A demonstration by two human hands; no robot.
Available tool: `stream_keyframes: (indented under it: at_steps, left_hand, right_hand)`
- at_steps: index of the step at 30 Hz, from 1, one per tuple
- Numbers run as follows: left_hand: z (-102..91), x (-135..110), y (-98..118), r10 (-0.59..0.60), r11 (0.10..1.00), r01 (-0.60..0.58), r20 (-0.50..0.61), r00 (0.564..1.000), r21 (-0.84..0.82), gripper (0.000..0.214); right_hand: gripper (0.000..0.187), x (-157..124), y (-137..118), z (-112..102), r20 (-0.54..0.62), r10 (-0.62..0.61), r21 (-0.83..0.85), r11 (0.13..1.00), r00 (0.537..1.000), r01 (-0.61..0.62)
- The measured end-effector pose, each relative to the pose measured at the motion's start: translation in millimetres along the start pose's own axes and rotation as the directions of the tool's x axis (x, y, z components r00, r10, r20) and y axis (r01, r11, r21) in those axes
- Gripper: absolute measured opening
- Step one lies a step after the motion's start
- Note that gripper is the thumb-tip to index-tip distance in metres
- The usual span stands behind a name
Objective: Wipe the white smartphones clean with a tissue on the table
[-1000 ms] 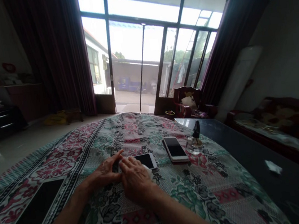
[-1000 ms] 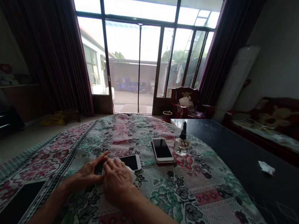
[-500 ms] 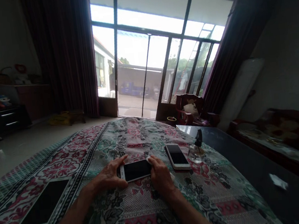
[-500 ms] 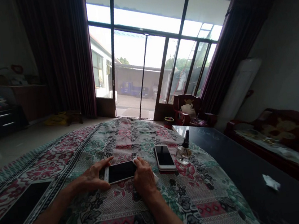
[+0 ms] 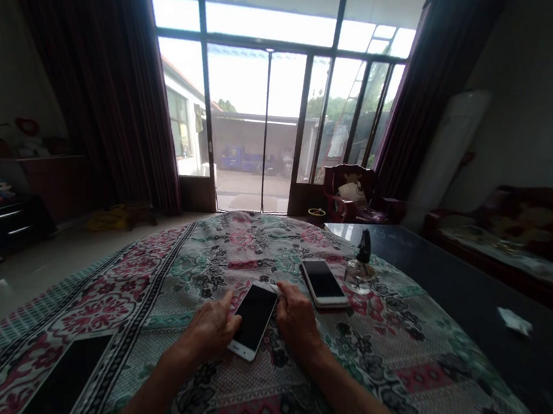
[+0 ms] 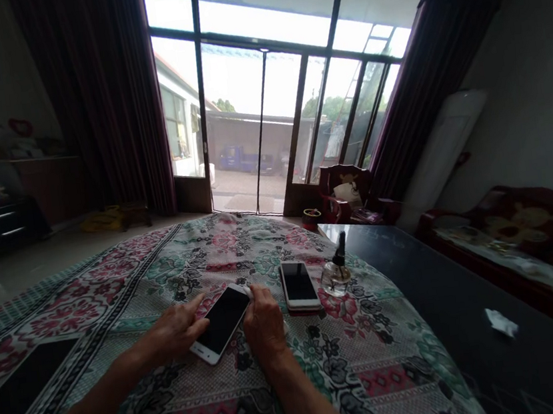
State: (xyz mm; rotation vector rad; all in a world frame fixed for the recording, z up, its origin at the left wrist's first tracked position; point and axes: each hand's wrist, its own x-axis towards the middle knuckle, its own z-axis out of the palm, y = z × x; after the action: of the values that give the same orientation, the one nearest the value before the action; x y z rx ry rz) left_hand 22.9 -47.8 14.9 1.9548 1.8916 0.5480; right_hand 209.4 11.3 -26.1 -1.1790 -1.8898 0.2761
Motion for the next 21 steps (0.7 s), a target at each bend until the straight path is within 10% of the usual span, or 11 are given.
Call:
stream_keyframes:
  at_steps: [5,14,21]
  left_hand:
    - [21.4,10.0,-6.1,-0.053,0.968,0.022,-0.118,0.992,-0.252,0.024]
    - [23.8,12.0,-3.0,-0.237,0.566,0.271,0.161,0.958,-0.779,0.038]
    - [36.7,11.0,-0.8,-0.276,0.416,0.234,0.123,0.953,-0.879,0.041]
  right_hand:
    - [0.04,-5.0,-11.2,-2.2,0.039,-0.037,0.071,0.997,0.999,0.035]
    - [0.039,-6.3,-10.8,2.0,0.042,-0.036,0.161,0.987,0.998,0.029]
    - [0.039,-5.7,-11.2,0.8,0.047,-0.01,0.147,0.989,0.999,0.003]
